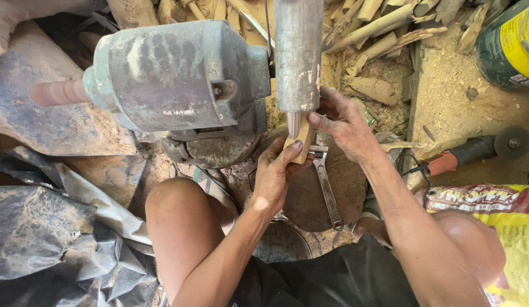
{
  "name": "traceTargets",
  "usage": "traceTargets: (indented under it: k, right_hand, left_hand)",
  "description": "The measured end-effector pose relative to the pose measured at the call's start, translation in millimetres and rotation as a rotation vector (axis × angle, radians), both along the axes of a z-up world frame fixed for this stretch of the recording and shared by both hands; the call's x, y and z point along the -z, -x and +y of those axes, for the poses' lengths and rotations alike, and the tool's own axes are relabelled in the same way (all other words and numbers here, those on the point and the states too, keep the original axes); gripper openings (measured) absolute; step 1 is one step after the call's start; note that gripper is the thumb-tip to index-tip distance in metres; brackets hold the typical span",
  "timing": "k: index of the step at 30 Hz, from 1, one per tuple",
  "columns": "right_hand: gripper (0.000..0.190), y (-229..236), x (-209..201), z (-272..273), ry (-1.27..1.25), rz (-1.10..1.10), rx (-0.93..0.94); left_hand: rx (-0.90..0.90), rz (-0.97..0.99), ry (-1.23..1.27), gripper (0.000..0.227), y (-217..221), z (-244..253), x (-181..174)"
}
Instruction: The person sits on the floor and uses a bench grinder to smooth and shape a small wooden piece. They rotate the wood frequently to grind different edges and surfaces, then place the finished piece into a plastic basket with other similar items.
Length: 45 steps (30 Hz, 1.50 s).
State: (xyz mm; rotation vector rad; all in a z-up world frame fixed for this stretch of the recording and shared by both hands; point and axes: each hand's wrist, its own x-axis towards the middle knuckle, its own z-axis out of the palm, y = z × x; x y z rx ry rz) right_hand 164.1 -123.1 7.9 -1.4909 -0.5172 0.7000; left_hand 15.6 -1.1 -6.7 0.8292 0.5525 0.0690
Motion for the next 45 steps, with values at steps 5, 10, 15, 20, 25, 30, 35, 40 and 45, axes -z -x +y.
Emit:
traceTargets:
  k: [5, 10, 15, 20, 25, 30, 35, 40, 45]
  right_hand:
    - [0.074, -2.3, 2.8, -0.9, 0.08, -0.069, -0.014]
    - [0.082, -2.3, 5.6, -2.0, 0.17, -0.058, 0.001]
    - [0.084, -2.2, 9.1, -1.9, 0.142, -0.029, -0.016]
    - [0.083, 1.3, 6.6, -4.1, 0.177, -0.051, -0.014]
    - [0.08, 5.3, 5.9, -4.7, 0.141, -0.057, -0.038]
    - [0.078, 10.7, 4.5, -7.5, 0.142, -0.077, -0.046]
    - [0.081, 16.9, 2.8, -12.0, 0.109, -0.027, -0.064]
    - [0.09, 22.6, 3.7, -14.8, 0.187, -0.02, -0.067]
    - [0.093, 28.8, -0.9, -18.0, 0.153, 0.017, -0.064]
  left_hand:
    - [-0.019, 0.001, 0.011, 0.052, 0.4, -1.1, -1.3]
    - [-0.014, -0.013, 0.039, 0.052, 3.1, -1.4, -1.5]
    - [-0.019, 0.005, 0.047, 0.054, 6.2, -2.1, 0.5]
    - [-0.008, -0.001, 0.055, 0.053, 9.5, -3.6, 0.2]
    - [-0.012, -0.006, 0.069, 0.052, 16.2, -6.5, -0.8]
    - [-0.007, -0.016, 0.085, 0.051, 22.5, -9.2, -2.5]
    - [-0.005, -0.016, 0.081, 0.051, 29.4, -12.2, -4.3]
    - [0.006, -0.019, 0.061, 0.05, 38.1, -15.6, -7.1]
    - [0.019, -0.015, 0.031, 0.049, 44.5, -17.1, -10.3]
